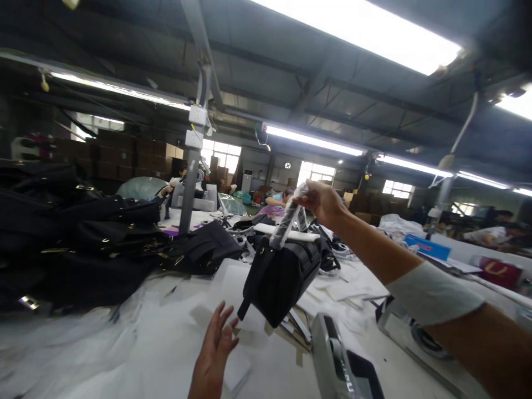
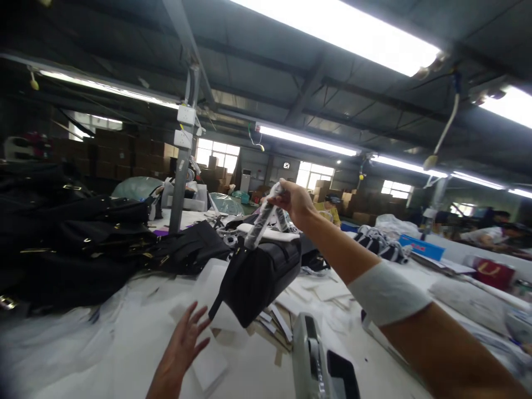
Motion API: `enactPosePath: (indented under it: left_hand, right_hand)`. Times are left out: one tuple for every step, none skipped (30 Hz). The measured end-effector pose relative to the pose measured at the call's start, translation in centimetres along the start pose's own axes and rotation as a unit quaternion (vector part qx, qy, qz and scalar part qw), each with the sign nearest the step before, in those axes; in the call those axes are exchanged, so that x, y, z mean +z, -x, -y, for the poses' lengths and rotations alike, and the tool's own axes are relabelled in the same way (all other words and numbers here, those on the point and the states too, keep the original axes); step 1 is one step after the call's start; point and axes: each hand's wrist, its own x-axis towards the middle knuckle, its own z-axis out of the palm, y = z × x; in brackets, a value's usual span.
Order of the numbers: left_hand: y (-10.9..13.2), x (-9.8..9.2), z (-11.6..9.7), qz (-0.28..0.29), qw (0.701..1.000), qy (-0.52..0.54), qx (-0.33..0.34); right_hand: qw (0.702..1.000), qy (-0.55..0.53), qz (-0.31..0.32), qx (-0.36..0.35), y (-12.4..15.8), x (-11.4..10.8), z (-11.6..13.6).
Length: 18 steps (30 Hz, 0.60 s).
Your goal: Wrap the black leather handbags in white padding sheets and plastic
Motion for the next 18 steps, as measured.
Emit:
enactPosePath:
  left_hand:
    - [-0.2,0.1,-1.2,0.000,1.000,-0.001,0.018]
    - [-0.2,0.1,-2.4,0.000,1.000,-0.011,0.020]
    - [0.0,0.0,-3.6,0.003,1.000,-0.021,0.021]
    - [0.2,0.0,-4.6,0.007,0.999,-0.033,0.019]
    - [0.5,-0.2,-5.5,0.010,0.998,-0.052,0.013]
    - [0.8,-0.3,-6.1,0.012,0.997,-0.075,0.007]
    - [1.1,-0.4,-6.5,0.017,0.995,-0.097,-0.002]
    - [1.4,-0.5,-6.7,0.022,0.993,-0.115,-0.014]
    - [1.6,-0.6,-6.6,0.030,0.991,-0.125,-0.028]
    - [1.8,-0.6,-6.3,0.038,0.990,-0.129,-0.043]
    - [2.0,-0.6,-6.0,0.046,0.989,-0.126,-0.058]
    - [2.1,-0.6,-5.5,0.053,0.989,-0.119,-0.071]
    - [2.3,-0.5,-5.0,0.059,0.988,-0.113,-0.082]
    - [2.5,-0.4,-4.6,0.066,0.988,-0.109,-0.089]
    - [2.7,-0.4,-4.3,0.075,0.987,-0.106,-0.093]
    - [2.9,-0.4,-4.1,0.085,0.987,-0.101,-0.091]
    - [3.0,-0.3,-4.1,0.091,0.988,-0.094,-0.085]
    - [3.0,-0.3,-4.4,0.093,0.990,-0.083,-0.072]
  right_hand:
    - [1.000,-0.024,0.005,0.016,1.6,-0.5,0.5]
    - [0.998,-0.049,0.008,0.032,3.1,-0.9,0.9]
    - [0.996,-0.071,0.009,0.047,4.6,-1.4,1.1]
    - [0.994,-0.086,0.007,0.060,6.1,-1.8,1.2]
    - [0.993,-0.094,0.006,0.072,7.5,-2.2,1.1]
    - [0.991,-0.100,0.007,0.085,9.0,-2.6,0.9]
    - [0.989,-0.105,0.008,0.100,10.5,-2.8,0.6]
    - [0.987,-0.111,0.010,0.115,12.0,-3.0,0.2]
    - [0.984,-0.117,0.015,0.131,13.5,-3.1,-0.2]
    - [0.981,-0.122,0.021,0.147,15.0,-3.2,-0.7]
    - [0.978,-0.126,0.028,0.163,16.5,-3.3,-1.1]
    - [0.975,-0.129,0.036,0.177,18.0,-3.3,-1.5]
    - [0.971,-0.129,0.049,0.193,19.3,-3.4,-1.8]
    - [0.968,-0.128,0.066,0.207,20.6,-3.6,-2.1]
    - [0.964,-0.125,0.085,0.218,21.8,-3.8,-2.2]
    - [0.961,-0.120,0.106,0.225,22.8,-4.0,-2.2]
    - [0.959,-0.115,0.128,0.228,23.7,-4.4,-2.2]
    - [0.957,-0.106,0.146,0.227,24.6,-4.8,-2.2]
